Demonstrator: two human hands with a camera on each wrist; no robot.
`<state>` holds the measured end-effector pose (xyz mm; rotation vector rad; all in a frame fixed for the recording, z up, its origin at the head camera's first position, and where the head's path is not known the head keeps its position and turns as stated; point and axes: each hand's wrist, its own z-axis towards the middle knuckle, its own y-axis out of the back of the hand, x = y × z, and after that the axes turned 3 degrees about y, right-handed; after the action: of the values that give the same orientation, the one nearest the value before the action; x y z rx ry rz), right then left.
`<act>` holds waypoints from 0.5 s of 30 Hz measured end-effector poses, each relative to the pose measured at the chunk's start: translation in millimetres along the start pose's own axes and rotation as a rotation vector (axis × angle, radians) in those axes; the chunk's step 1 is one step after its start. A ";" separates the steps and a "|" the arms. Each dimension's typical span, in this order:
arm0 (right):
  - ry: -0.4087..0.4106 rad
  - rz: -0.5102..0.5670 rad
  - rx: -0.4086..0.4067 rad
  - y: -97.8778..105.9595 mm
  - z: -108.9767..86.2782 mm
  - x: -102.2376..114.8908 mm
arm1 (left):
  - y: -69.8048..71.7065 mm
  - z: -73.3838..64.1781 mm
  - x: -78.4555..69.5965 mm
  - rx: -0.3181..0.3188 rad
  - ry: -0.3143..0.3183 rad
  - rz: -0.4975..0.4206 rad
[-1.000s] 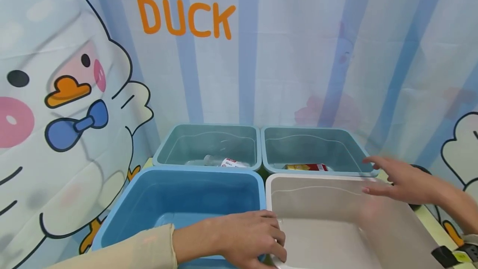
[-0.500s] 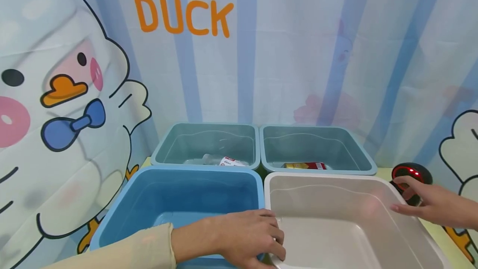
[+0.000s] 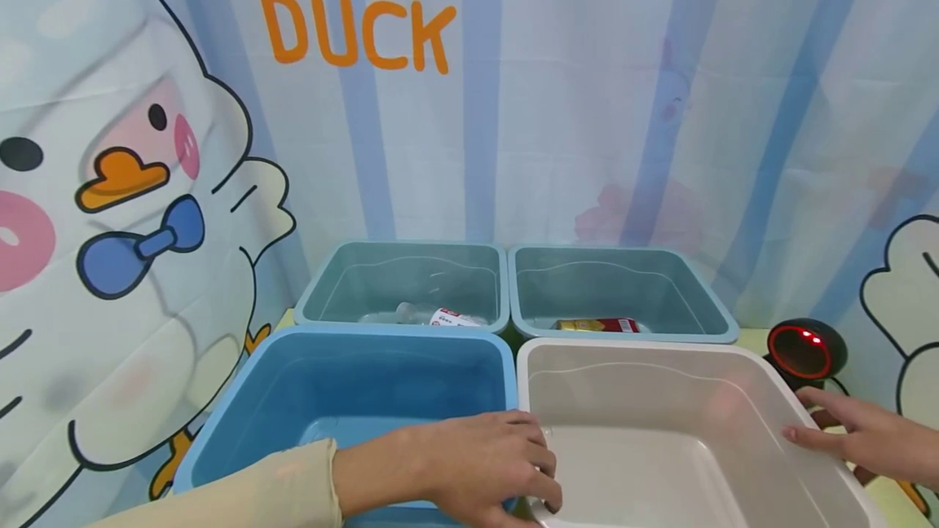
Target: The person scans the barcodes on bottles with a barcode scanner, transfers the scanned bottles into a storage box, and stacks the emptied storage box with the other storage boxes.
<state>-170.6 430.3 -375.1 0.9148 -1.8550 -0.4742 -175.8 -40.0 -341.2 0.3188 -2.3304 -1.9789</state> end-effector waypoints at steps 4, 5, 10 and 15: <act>-0.008 0.053 0.001 -0.1 -1.1 2.9 | 1.2 -3.4 -0.6 -0.040 0.042 -0.108; -0.011 0.065 0.001 0.0 -1.4 3.4 | 1.7 -4.3 -1.0 -0.053 0.064 -0.152; -0.023 0.101 -0.001 -0.1 -2.5 3.7 | 5.3 -8.0 -4.4 -0.143 0.208 -0.398; -0.042 0.100 -0.010 1.9 -4.8 0.5 | 10.0 -7.3 -8.5 -0.213 0.320 -0.553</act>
<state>-167.2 431.5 -371.4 0.8070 -1.9250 -0.4443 -167.3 -43.8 -329.4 1.2702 -1.9459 -2.1516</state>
